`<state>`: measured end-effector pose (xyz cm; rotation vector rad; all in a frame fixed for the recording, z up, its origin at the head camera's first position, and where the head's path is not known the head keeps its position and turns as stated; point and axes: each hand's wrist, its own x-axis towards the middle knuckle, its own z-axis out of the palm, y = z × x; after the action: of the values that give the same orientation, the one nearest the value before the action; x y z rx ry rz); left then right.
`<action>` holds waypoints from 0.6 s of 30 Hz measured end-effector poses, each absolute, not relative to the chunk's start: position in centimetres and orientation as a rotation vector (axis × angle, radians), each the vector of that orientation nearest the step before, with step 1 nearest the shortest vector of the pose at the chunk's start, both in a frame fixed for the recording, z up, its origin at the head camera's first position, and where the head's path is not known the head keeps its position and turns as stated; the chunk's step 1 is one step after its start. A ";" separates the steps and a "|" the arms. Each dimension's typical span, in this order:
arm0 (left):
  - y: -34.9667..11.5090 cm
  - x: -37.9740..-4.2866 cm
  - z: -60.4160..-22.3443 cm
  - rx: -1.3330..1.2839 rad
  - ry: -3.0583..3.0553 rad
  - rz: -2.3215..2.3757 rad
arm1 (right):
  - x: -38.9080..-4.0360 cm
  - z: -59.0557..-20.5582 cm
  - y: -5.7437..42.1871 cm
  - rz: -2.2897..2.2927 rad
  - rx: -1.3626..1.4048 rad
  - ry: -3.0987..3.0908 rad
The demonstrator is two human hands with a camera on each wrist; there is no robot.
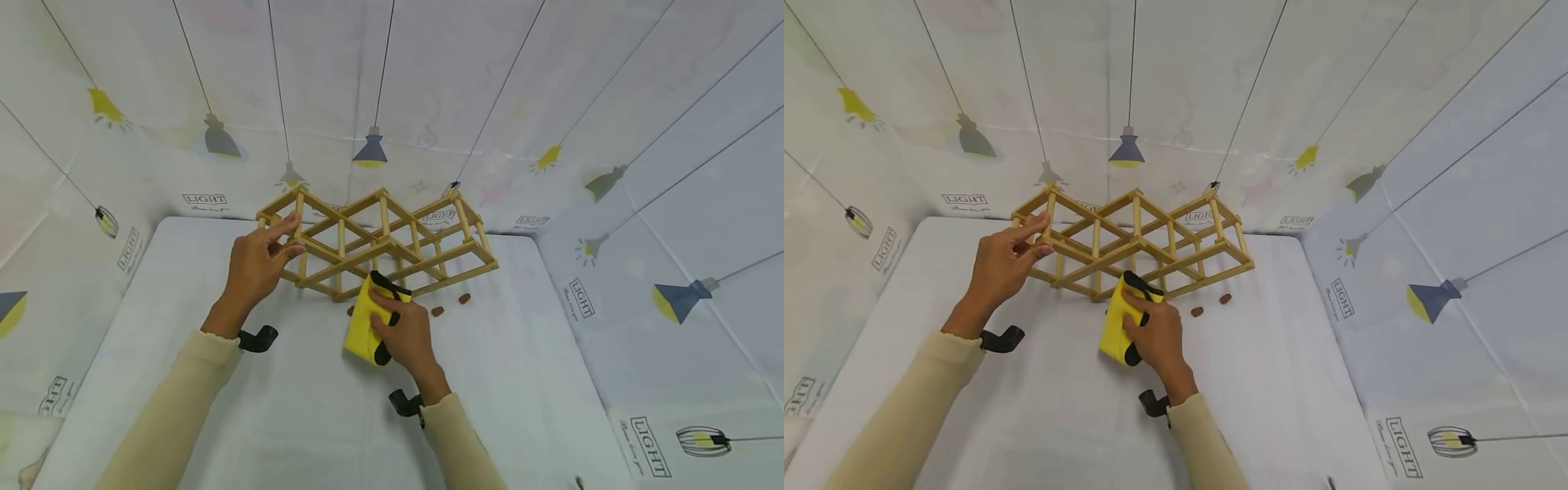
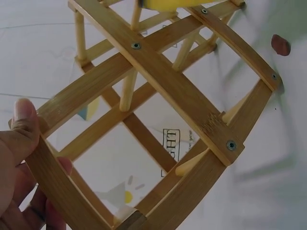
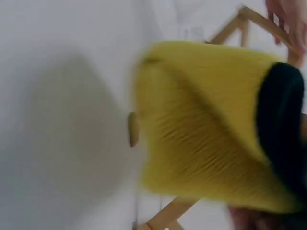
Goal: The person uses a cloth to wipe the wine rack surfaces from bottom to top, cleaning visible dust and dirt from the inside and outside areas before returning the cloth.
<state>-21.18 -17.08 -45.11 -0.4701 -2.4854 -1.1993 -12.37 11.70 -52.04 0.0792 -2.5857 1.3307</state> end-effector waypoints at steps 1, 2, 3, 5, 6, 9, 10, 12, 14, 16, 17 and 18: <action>-17.1 -21.2 -45.0 -0.485 -2.491 -1.201 | -12.1 -52.1 11.4 1.383 0.139 -2.537; -17.1 -21.2 -44.9 -0.495 -2.500 -1.207 | -11.9 -52.0 11.1 1.442 0.191 -2.451; -17.2 -21.3 -44.6 -0.507 -2.511 -1.220 | -11.9 -51.8 10.9 1.478 0.235 -2.359; -17.6 -21.5 -44.2 -0.521 -2.551 -1.237 | -12.1 -51.1 10.5 1.528 0.302 -2.191; -17.8 -21.6 -43.9 -0.521 -2.577 -1.246 | -12.3 -50.7 10.4 1.542 0.321 -2.133; -18.6 -22.4 -42.8 -0.480 -2.658 -1.244 | -13.0 -49.7 10.2 1.572 0.326 -2.049; -18.9 -22.7 -42.5 -0.464 -2.683 -1.226 | -13.2 -49.5 10.1 1.588 0.310 -2.039; -19.1 -23.6 -41.9 -0.441 -2.726 -1.180 | -13.7 -49.3 9.9 1.624 0.264 -2.047; -19.3 -24.7 -41.4 -0.441 -2.766 -1.135 | -13.9 -49.5 9.6 1.652 0.234 -2.090; -19.4 -25.8 -40.9 -0.483 -2.816 -1.110 | -13.9 -50.0 9.2 1.669 0.237 -2.186; -19.5 -26.3 -40.7 -0.514 -2.844 -1.111 | -13.8 -50.3 9.0 1.656 0.251 -2.249; -19.6 -26.8 -40.5 -0.544 -2.877 -1.128 | -13.7 -50.6 8.9 1.642 0.274 -2.298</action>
<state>-26.75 -19.62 -40.53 -0.5445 -2.8773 -1.1277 -13.65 8.86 -50.62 0.2740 -2.2975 1.6420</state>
